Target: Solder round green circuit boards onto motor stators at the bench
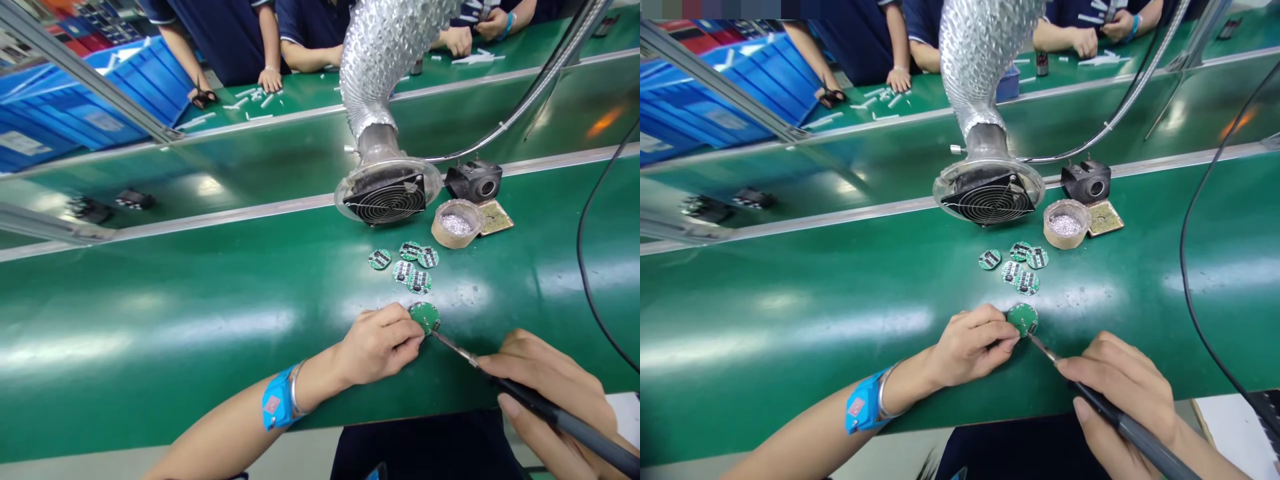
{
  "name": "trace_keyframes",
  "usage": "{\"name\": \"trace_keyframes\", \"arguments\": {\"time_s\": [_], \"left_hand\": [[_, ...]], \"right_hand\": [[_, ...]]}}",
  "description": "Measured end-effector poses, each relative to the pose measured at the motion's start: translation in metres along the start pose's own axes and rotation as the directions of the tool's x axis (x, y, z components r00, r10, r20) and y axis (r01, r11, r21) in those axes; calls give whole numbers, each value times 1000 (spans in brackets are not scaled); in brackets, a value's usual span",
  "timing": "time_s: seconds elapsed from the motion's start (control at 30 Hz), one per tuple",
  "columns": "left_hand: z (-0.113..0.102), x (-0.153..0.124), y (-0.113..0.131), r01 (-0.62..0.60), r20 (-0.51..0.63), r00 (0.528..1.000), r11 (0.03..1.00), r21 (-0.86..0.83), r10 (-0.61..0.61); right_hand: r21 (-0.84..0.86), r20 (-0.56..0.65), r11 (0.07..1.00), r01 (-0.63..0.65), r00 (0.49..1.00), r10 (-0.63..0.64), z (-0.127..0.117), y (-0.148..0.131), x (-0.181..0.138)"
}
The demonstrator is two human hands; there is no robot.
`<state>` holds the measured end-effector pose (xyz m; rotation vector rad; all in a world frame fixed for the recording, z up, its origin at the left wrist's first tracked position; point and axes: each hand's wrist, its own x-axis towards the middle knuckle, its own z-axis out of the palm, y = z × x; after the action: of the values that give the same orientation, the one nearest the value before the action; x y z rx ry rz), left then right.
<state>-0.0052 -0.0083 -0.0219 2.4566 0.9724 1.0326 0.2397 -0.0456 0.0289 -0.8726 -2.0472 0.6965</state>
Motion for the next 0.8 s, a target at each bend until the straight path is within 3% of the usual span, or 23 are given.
{"name": "trace_keyframes", "arguments": {"time_s": [0.47,0.8], "left_hand": [[2,-1,4,18,-36,999,999,37,-17],[-1,-2,2,-22,16,1000,998,54,21]], "right_hand": [[20,34,1000,0,999,-1,1,9,-3],[-9,38,1000,12,999,-12,2,8,-3]]}}
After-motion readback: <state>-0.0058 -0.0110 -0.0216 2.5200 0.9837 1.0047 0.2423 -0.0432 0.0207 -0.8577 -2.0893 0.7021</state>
